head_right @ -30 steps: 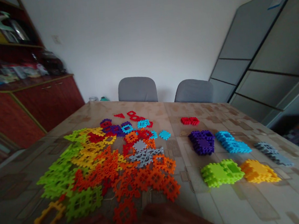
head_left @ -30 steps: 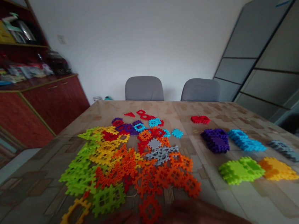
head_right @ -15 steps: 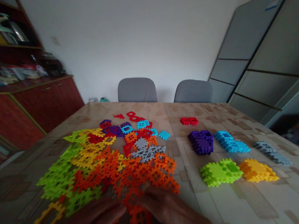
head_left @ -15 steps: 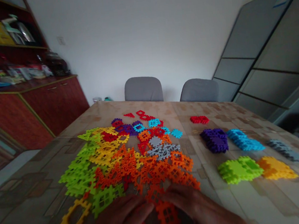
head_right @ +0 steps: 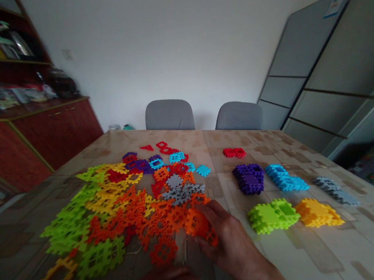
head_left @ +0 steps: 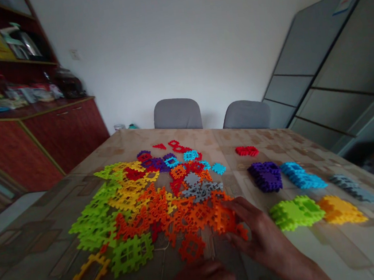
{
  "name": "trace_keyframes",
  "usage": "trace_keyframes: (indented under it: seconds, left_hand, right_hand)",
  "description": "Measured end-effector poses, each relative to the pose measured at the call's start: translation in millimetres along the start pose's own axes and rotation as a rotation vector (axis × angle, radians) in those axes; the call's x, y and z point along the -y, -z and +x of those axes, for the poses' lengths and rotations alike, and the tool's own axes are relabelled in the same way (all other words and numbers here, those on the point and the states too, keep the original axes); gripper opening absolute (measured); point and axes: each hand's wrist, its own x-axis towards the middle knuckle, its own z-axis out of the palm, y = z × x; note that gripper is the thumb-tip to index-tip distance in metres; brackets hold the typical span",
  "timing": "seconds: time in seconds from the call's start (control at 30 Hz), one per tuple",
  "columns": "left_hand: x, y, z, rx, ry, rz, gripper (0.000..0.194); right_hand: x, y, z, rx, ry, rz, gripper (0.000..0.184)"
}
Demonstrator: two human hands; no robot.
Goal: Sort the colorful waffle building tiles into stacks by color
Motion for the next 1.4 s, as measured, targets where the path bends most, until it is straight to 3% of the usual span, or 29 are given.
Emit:
trace_keyframes:
  seconds: [0.07, 0.17, 0.3, 0.47, 0.6, 0.77, 0.93, 1.1, 1.27, 1.4]
  left_hand:
    - [-0.7, -13.5, 9.6, -0.039, 0.002, 0.089, 0.017]
    - [0.8, -6.1, 12.8, -0.023, -0.034, 0.244, 0.009]
    - [7.5, 31.6, -6.0, -0.013, -0.081, 0.305, 0.067]
    - [13.1, 50.7, -44.4, -0.107, -0.014, 0.329, 0.077]
    - [16.3, 48.4, -62.7, -0.11, -0.008, 0.327, 0.069]
    - [19.7, 50.4, -64.3, -0.191, -0.036, 0.328, 0.047]
    - [21.8, 50.0, -62.3, -0.168, -0.007, 0.345, 0.036]
    - [26.1, 47.5, -70.0, -0.105, 0.031, 0.317, 0.038]
    - [25.3, 45.9, -69.6, -0.167, 0.106, 0.261, 0.026]
    - [24.9, 47.9, -64.7, -0.176, 0.085, 0.213, 0.024]
  right_hand:
    - [-1.3, 1.3, -0.4, -0.009, 0.003, 0.001, 0.049]
    - [-2.7, 5.8, -0.8, -0.005, -0.011, -0.002, 0.047]
    - [-1.6, 14.0, -1.8, 0.044, -0.047, -0.041, 0.041]
    - [9.6, 16.6, -6.1, 0.159, -0.026, -0.014, 0.041]
    - [28.1, 11.4, -11.7, 0.29, -0.041, -0.043, 0.039]
    - [45.0, -2.7, -15.1, 0.426, -0.125, -0.142, 0.043]
    - [42.1, -15.6, -16.6, 0.42, -0.111, -0.177, 0.051]
    - [43.0, -16.6, -17.2, 0.439, -0.139, -0.19, 0.052]
    - [46.7, -12.9, -16.1, 0.437, -0.138, -0.195, 0.05]
    - [45.6, -6.5, -16.4, 0.443, -0.073, -0.188, 0.051]
